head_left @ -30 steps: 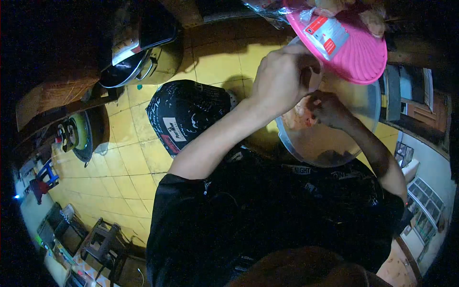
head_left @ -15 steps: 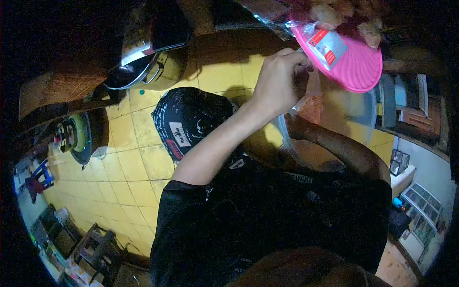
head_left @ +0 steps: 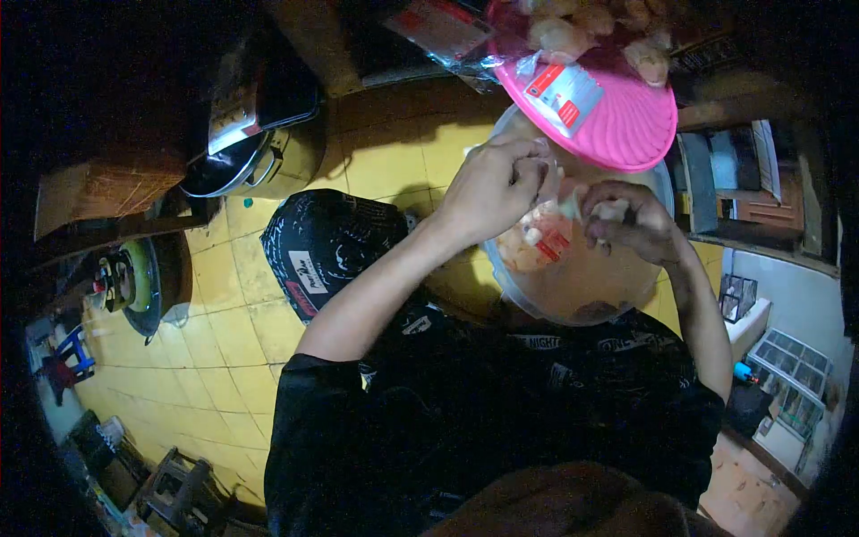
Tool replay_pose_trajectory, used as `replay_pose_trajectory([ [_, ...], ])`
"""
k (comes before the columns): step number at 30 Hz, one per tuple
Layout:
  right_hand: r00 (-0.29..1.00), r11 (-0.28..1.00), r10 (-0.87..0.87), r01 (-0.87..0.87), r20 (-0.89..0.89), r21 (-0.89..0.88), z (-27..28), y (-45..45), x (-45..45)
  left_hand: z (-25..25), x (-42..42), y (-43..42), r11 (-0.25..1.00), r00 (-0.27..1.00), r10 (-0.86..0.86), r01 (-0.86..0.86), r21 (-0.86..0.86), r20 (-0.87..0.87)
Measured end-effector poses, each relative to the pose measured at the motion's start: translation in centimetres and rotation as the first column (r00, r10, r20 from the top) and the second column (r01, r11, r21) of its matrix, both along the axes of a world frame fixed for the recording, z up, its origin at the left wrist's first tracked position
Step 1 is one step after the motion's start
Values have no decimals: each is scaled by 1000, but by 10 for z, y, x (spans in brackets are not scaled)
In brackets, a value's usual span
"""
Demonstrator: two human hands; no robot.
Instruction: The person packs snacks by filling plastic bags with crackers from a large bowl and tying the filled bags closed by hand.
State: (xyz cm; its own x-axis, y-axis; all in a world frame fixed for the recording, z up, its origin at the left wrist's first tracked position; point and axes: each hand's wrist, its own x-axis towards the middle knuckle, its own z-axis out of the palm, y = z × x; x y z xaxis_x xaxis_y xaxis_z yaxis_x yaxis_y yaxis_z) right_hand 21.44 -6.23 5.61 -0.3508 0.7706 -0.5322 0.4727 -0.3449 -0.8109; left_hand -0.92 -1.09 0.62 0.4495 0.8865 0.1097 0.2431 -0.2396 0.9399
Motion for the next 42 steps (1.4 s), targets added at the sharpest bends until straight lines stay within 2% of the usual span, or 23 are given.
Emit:
replay_pose_trajectory([
  [2,956,981,-175,189,-235,39,2,-5,2,-2,4,-5,989,990,-110,118,-87,83],
  [3,966,957,-118,173,-230,235,-8,-5,3,-2,7,-8,988,989,-124,131,-87,80],
  [4,963,953,-133,189,-233,236,-9,-5,1,-1,10,-11,984,981,-155,164,-73,113],
  [6,991,993,-88,95,-96,75,-11,-5,-5,-1,18,-15,977,970,-195,205,-56,145],
  [8,996,979,-54,67,-70,193,-18,-8,-4,-4,25,-19,986,977,-152,140,87,148],
  [10,976,933,159,-197,147,301,-16,-6,-4,-4,27,-21,980,975,-186,175,95,126],
  [12,989,916,114,-141,93,376,-26,-7,0,-8,30,-17,972,971,-220,211,100,93],
  [14,996,892,73,-85,45,444,-26,-10,2,-11,29,-14,983,983,-142,154,-95,118],
  [16,951,995,-97,103,-293,6,-18,-11,5,-15,27,-14,986,985,-133,143,-89,106],
  [17,951,995,-97,104,-293,7,-19,-10,6,-16,28,-14,988,988,-125,133,-83,94],
  [20,980,986,-133,145,-148,80,-26,-10,5,-13,33,-19,987,989,-140,135,89,41],
  [23,987,968,-153,160,-49,192,-29,-10,-1,-3,38,-33,983,979,-164,152,103,124],
  [25,978,848,4,-115,211,518,-28,-9,-1,-1,37,-34,981,977,-182,172,92,112],
  [26,977,846,1,-114,211,521,-26,-9,-2,0,37,-33,980,977,-188,181,78,104],
  [28,988,979,-91,112,-129,171,-20,-10,-5,-2,34,-28,982,984,-166,159,102,68],
  [29,988,979,-87,109,-130,171,-13,-8,-4,-4,34,-25,983,989,-142,136,124,33],
  [31,917,973,-197,138,-347,-186,5,-6,0,-5,34,-24,977,992,-125,120,178,19],
  [33,887,965,-241,176,-394,-196,3,-7,2,-4,34,-26,967,994,-109,105,231,7],
  [35,849,953,-292,218,-440,-211,-8,-9,6,-1,37,-31,984,980,-174,170,49,97],
  [36,866,964,-267,235,-422,-127,-18,-10,8,2,37,-33,984,979,-176,172,50,99],
  [40,922,974,-211,228,-324,14,-32,-13,-1,2,41,-37,949,958,-254,221,226,134],
  [41,922,974,-212,228,-325,12,-27,-14,-6,0,41,-37,933,961,-253,212,292,110],
  [42,878,950,-311,281,-363,-134,-19,-16,-11,-2,41,-36,933,961,-252,212,291,109],
])
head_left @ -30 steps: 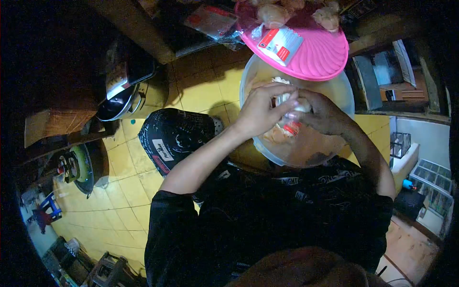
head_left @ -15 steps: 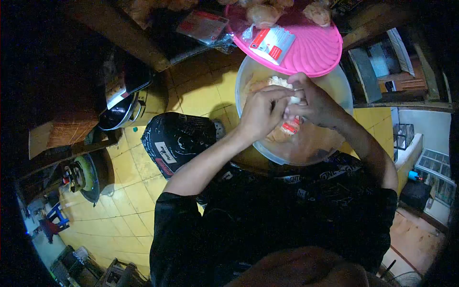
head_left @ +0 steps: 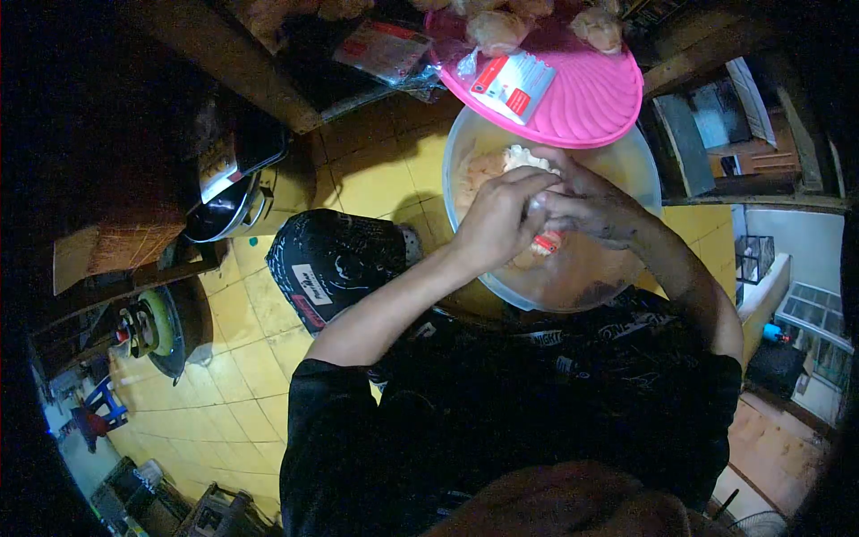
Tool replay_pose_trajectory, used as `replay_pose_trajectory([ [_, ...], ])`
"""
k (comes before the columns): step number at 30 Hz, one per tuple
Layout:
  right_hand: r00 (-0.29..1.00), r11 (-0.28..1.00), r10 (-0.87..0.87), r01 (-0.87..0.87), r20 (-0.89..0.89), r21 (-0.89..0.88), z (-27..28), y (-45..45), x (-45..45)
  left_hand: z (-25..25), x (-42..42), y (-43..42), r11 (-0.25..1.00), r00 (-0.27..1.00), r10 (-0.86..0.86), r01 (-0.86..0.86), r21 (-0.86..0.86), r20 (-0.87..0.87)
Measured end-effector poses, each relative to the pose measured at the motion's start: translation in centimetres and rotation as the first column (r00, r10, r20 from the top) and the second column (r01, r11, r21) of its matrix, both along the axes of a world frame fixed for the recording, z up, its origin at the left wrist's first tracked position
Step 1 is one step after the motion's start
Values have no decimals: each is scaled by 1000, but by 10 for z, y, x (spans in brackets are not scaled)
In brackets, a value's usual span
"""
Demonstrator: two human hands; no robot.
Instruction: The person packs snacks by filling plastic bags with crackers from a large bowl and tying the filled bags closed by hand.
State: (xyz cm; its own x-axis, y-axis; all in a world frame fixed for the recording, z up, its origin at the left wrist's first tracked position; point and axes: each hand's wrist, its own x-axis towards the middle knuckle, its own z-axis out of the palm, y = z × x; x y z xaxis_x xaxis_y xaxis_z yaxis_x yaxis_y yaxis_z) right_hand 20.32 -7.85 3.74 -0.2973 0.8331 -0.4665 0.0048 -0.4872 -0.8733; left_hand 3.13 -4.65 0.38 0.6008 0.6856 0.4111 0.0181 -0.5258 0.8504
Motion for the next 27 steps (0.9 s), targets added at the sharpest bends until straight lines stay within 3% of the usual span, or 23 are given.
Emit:
replay_pose_trajectory([
  [1,995,990,-65,54,-77,-133,9,0,-4,0,-2,2,997,998,42,-44,-56,-40],
  [2,995,990,-62,51,-80,-132,12,1,-3,-1,-3,5,990,993,84,-93,-107,-83],
  [4,976,999,43,-45,214,4,15,4,-1,-5,-5,11,986,985,151,-156,-57,-81],
  [5,976,999,43,-45,212,6,17,6,-1,-6,-6,13,977,975,213,-214,-9,-71],
  [6,854,962,34,-170,520,216,17,8,-1,-8,-6,12,977,975,211,-212,-7,-74],
  [7,645,868,-62,-342,762,360,17,10,0,-8,-6,12,970,985,174,-173,-172,-8],
  [8,647,870,-67,-335,759,362,9,12,5,-7,-6,13,936,987,147,-118,-331,61],
  [10,522,590,-257,-582,813,560,-14,14,15,0,-11,18,949,983,185,-182,-259,-13],
  [11,523,591,-265,-576,810,565,-19,16,20,3,-15,21,952,968,236,-247,-183,-81],
  [13,735,620,-207,-412,645,668,-21,22,23,4,-19,27,956,957,279,-284,-69,-78],
  [14,737,613,-207,-415,643,672,-20,21,19,4,-20,28,945,942,328,-326,36,-69],
  [15,696,696,-222,-377,683,610,-19,18,12,4,-21,26,942,940,335,-333,45,-66],
  [16,651,763,-237,-335,721,553,-14,17,7,6,-21,24,960,966,247,-254,-120,-73],
  [17,698,694,-304,-304,649,653,-19,17,-1,10,-20,23,947,985,158,-170,-271,-64],
  [19,856,778,-71,-274,513,566,1,13,-10,19,-19,17,961,993,120,-111,-252,21],
  [20,746,809,-8,-386,665,443,6,18,-10,21,-20,19,960,989,142,-146,-240,-34],
  [21,607,833,55,-466,793,299,5,22,-7,20,-21,19,970,972,232,-234,-64,-38],
  [22,883,792,-65,-238,466,563,-15,19,-10,6,-22,26,949,962,274,-272,161,8],
  [23,992,715,-121,57,42,697,-30,17,-11,7,-24,29,931,952,307,-296,214,-18],
  [24,993,682,-105,36,49,730,-24,19,-8,11,-26,29,912,939,340,-318,258,-45],
  [25,978,620,-78,-106,196,777,-19,22,-3,17,-27,29,896,934,356,-335,290,-21],
  [26,940,557,-65,-244,334,794,-13,25,-2,19,-26,28,932,947,320,-309,188,-33],
  [27,939,531,-60,-258,340,807,-3,23,-5,22,-27,27,957,959,281,-277,81,-37],
])
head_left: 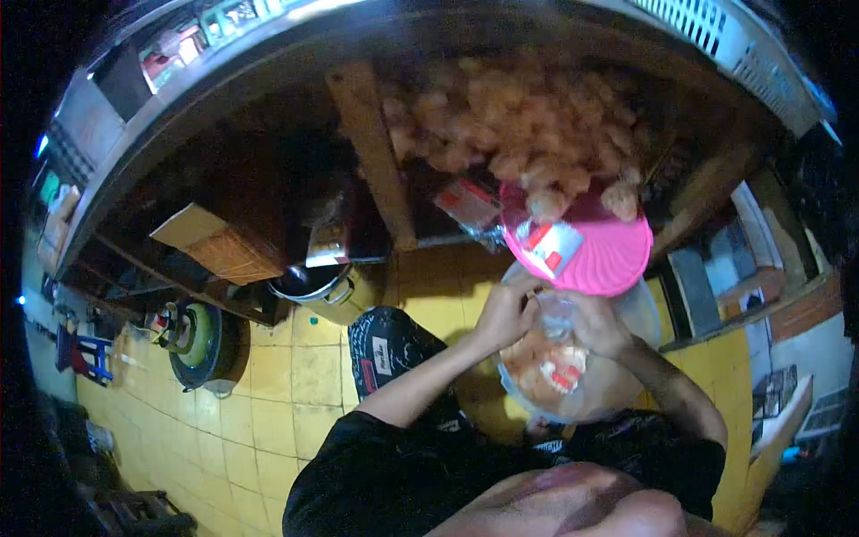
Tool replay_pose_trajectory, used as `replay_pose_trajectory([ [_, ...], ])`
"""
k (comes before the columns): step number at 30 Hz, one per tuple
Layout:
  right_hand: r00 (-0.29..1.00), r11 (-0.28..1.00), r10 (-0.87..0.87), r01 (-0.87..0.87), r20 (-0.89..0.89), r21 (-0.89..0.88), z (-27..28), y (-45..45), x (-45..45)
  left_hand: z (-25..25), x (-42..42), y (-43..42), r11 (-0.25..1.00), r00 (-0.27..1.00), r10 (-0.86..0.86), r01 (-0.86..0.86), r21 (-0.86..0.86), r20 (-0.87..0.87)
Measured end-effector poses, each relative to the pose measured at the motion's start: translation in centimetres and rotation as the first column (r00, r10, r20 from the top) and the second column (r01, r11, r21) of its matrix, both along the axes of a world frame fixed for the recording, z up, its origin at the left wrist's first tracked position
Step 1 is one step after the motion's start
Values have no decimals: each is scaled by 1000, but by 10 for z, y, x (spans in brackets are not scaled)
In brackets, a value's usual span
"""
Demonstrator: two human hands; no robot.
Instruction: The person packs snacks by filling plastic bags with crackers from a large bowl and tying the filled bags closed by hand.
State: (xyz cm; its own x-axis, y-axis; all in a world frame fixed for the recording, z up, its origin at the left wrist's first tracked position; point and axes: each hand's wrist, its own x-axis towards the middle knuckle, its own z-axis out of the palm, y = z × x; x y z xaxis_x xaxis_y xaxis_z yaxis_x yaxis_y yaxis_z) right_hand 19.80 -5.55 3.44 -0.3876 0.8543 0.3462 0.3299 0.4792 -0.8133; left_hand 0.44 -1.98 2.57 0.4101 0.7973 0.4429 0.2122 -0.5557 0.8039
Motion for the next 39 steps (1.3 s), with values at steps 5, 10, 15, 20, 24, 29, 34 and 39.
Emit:
replay_pose_trajectory([
  [5,908,994,-16,-32,419,109,27,-11,-15,5,1,-5,961,979,-169,189,-201,109],
  [10,929,985,49,16,366,-172,45,-14,-17,-5,11,-25,951,917,-293,310,-20,270],
  [15,983,987,-64,88,174,-137,43,-9,-5,-14,13,-26,532,748,-602,636,-559,279],
  [20,898,822,-367,192,-242,-536,46,-5,18,-8,6,-19,677,856,-490,493,-546,166],
  [24,781,828,-287,-89,-554,-554,35,-12,6,-15,9,-13,581,814,-346,577,-574,467],
  [29,975,900,58,-144,-213,-412,31,-16,-17,-2,15,-32,755,871,-368,485,-441,326],
  [34,894,830,-242,-10,-376,-558,37,-15,-19,12,14,-26,645,820,-529,555,-525,217],
  [39,799,836,-454,228,-395,-499,50,-9,1,-13,22,-29,961,969,-248,243,-131,-20],
])
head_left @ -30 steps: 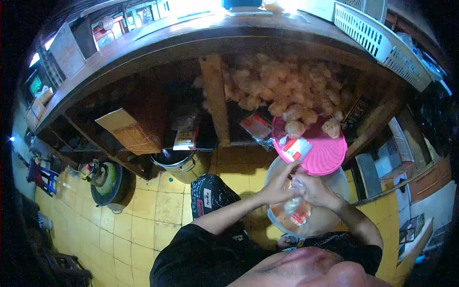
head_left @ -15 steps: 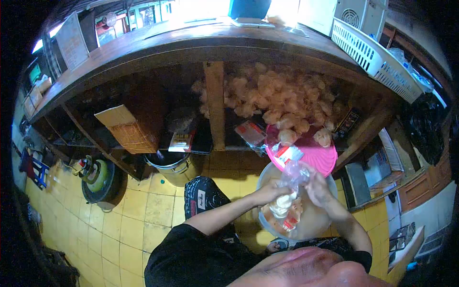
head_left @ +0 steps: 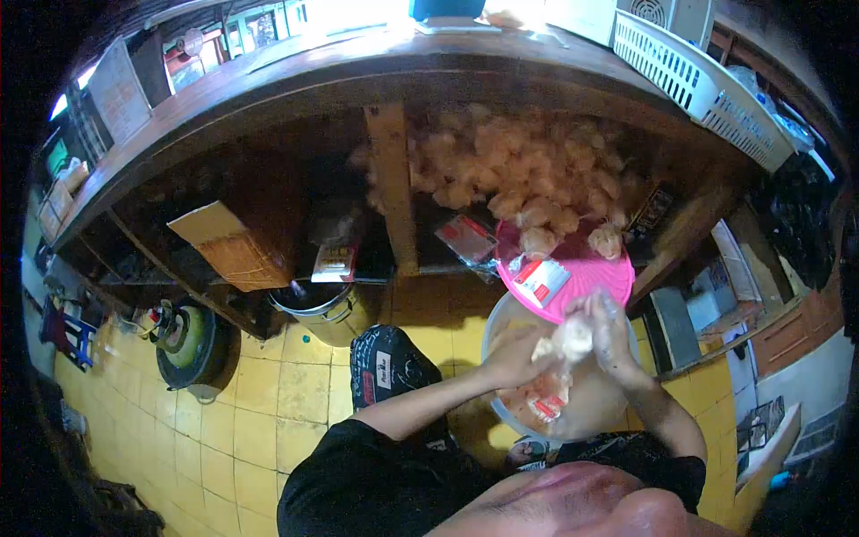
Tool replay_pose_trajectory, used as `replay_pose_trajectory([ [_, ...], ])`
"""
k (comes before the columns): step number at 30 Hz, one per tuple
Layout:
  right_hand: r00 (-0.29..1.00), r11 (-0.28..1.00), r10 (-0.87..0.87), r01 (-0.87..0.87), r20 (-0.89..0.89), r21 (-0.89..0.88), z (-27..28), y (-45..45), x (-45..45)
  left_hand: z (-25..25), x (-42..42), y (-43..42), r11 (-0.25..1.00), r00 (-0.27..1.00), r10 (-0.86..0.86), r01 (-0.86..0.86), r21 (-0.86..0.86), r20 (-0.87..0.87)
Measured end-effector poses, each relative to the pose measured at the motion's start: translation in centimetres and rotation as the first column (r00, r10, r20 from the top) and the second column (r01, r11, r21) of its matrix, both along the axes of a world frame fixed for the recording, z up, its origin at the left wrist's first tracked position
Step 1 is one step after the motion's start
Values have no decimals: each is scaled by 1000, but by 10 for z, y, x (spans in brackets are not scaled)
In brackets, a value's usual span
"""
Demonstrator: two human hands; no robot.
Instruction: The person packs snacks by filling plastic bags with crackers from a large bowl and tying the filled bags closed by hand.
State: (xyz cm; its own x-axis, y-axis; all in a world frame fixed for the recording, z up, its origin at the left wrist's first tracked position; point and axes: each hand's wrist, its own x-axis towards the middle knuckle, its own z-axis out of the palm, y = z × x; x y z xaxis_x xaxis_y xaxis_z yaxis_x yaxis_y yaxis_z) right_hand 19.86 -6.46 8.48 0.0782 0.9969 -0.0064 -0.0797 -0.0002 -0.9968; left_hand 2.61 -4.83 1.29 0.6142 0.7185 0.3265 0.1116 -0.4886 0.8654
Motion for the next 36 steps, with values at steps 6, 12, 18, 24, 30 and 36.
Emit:
replay_pose_trajectory([
  [6,371,583,-228,-688,900,431,19,-16,-30,6,-10,-9,-228,598,-147,755,-615,788],
  [12,102,352,-359,-906,928,236,14,-26,-38,-8,-17,-4,-163,822,124,569,-806,555],
  [18,383,608,-557,-416,737,676,27,-6,-44,50,-19,5,213,728,248,603,-769,640],
  [24,951,943,309,-309,-22,-120,27,-3,-26,43,-29,21,160,499,86,848,-506,863],
  [30,935,930,353,-353,21,99,36,-2,-26,56,-34,20,257,491,186,812,-524,851],
  [36,324,567,-526,-555,786,608,36,5,-22,41,-29,22,369,783,74,555,-746,618],
])
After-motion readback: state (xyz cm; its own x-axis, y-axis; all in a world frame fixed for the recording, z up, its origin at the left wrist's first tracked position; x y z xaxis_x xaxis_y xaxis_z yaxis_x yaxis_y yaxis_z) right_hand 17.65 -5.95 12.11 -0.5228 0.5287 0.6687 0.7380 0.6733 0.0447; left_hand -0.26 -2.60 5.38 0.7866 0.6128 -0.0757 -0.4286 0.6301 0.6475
